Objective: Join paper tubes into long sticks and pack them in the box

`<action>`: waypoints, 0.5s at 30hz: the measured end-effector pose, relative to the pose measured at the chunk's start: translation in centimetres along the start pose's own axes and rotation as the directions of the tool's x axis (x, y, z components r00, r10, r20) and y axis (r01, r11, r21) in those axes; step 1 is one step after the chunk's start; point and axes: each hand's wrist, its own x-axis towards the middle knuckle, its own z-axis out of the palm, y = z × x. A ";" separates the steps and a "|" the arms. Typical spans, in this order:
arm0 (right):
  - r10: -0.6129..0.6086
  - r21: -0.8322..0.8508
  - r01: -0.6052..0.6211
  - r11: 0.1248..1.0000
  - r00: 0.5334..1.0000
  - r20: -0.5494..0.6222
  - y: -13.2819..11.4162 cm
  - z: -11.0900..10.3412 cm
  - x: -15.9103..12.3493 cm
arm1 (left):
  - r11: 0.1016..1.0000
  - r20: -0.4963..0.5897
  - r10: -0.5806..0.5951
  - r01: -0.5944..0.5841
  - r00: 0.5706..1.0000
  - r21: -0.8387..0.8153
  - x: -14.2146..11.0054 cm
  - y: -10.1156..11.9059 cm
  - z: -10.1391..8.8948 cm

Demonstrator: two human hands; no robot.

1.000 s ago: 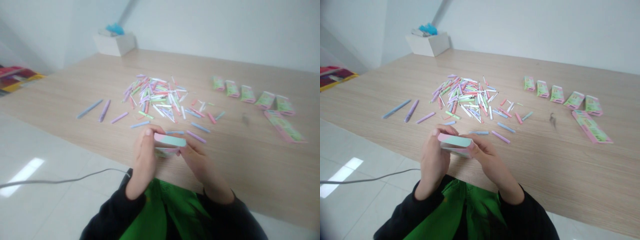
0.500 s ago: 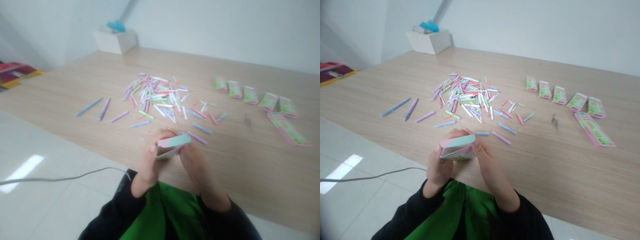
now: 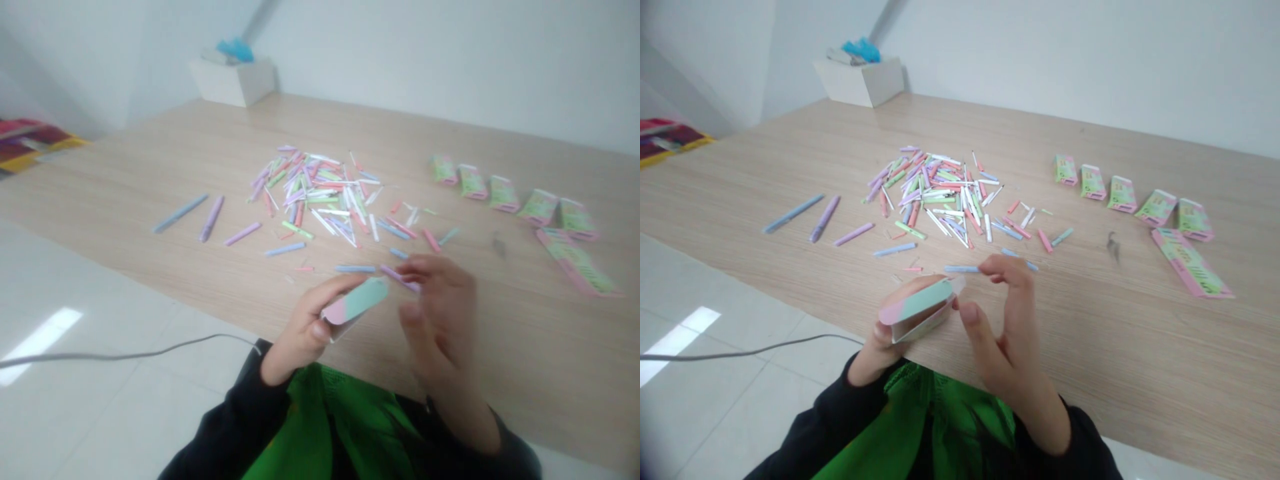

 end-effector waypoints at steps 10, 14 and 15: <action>-0.308 -0.244 0.436 0.866 0.850 0.427 -2.4 -0.7 1.5 | 0.997 0.012 -0.026 0.027 1.000 -0.073 0.1 0.9 0.5; -0.244 -0.222 0.374 0.900 0.856 0.456 -2.2 -0.1 1.7 | 0.996 0.056 -0.033 0.038 0.998 -0.077 0.1 0.5 0.7; -0.242 -0.197 0.362 0.911 0.857 0.455 -2.2 0.1 1.8 | 0.994 0.026 -0.041 0.043 0.999 -0.096 0.0 0.3 0.9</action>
